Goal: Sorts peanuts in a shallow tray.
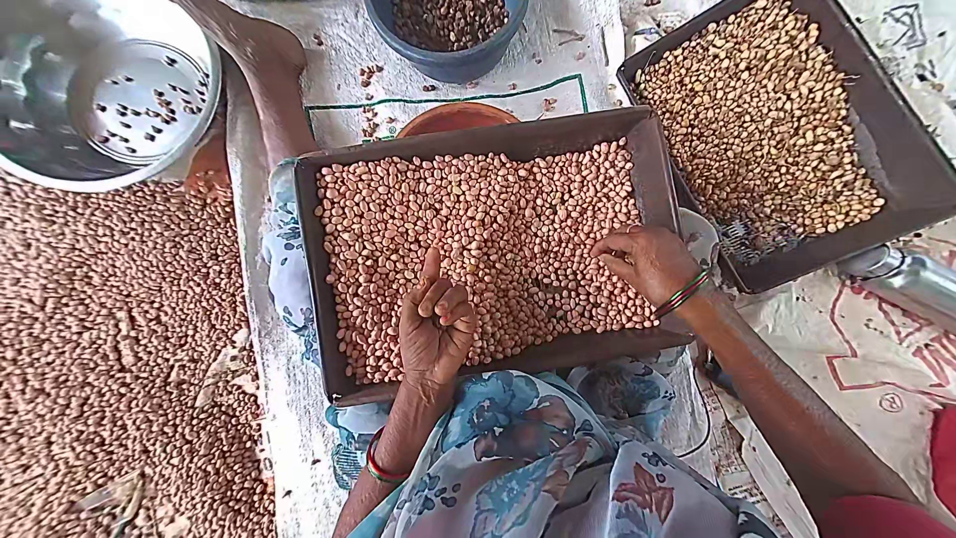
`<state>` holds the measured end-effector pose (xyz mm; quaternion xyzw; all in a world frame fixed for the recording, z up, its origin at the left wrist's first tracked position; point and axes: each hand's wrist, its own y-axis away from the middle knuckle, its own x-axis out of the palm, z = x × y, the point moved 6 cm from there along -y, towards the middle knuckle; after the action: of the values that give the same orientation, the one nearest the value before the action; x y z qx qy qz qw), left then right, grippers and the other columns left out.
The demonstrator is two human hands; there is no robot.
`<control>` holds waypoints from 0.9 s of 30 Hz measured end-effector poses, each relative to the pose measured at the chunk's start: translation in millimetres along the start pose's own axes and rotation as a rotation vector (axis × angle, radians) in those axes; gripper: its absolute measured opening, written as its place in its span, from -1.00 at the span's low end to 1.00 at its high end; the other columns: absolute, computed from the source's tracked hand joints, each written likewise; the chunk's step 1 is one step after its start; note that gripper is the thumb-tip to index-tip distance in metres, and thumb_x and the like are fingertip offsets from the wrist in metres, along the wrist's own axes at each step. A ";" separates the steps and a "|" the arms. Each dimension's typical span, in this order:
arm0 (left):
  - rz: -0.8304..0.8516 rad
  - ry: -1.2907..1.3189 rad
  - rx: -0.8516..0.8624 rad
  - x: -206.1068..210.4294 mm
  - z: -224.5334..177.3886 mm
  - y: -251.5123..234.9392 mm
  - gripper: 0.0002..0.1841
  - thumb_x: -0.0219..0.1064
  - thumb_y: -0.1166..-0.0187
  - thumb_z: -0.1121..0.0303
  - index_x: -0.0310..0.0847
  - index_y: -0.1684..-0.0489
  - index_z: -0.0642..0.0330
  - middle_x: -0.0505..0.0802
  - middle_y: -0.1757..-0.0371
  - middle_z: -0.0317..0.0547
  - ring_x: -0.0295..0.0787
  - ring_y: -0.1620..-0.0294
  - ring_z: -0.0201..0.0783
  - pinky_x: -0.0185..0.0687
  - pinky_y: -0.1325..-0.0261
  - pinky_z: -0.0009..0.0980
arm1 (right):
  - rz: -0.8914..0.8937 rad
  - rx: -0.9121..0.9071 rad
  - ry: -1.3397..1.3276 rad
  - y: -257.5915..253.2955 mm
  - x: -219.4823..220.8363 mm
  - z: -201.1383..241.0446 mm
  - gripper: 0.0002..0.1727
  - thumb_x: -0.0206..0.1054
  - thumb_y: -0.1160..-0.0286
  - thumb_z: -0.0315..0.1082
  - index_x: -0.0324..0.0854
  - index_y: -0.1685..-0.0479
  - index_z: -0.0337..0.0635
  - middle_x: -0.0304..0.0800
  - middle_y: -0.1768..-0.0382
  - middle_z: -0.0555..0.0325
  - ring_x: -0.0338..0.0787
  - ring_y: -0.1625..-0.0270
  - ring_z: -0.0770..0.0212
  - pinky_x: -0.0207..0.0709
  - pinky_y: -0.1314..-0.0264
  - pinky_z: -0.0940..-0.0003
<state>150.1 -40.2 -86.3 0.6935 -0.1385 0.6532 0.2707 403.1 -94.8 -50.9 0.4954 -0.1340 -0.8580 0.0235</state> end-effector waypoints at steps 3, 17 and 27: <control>-0.001 0.052 -0.022 1.0 -3.6 10.6 -0.79 0.19 -0.64 0.40 0.70 -0.03 0.25 0.74 0.63 -0.28 0.73 0.59 -0.49 0.66 0.40 -0.68 | -0.008 -0.074 -0.047 1.0 23.2 22.1 -0.74 0.33 -0.58 -0.49 0.81 -0.15 -0.27 0.83 -0.06 -0.30 0.83 -0.09 -0.32 0.60 -0.12 -0.28; 0.005 0.172 0.050 -2.1 -26.2 26.8 -0.83 0.18 -0.61 0.46 0.70 0.15 0.33 0.76 0.60 -0.27 0.74 0.56 -0.50 0.65 0.37 -0.69 | -0.191 -0.116 0.174 -2.3 -53.1 -6.3 -0.65 0.47 -0.24 -0.62 0.90 0.01 -0.08 0.65 -0.41 -0.30 0.38 -0.58 -0.56 0.18 -0.27 -0.61; 0.031 0.176 0.120 -6.8 -55.9 38.3 -0.87 0.22 -0.57 0.50 0.68 0.22 0.33 0.75 0.59 -0.27 0.72 0.56 -0.49 0.64 0.37 -0.69 | -0.061 -0.404 -0.127 9.9 52.1 75.4 -0.58 0.32 -0.45 -0.62 0.78 -0.26 -0.14 0.82 -0.28 -0.08 0.78 -0.34 -0.19 0.62 -0.28 -0.18</control>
<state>82.0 -41.5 -85.5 0.6459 -0.0857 0.7230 0.2297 311.1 -97.8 -56.6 0.4292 0.0546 -0.8973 0.0876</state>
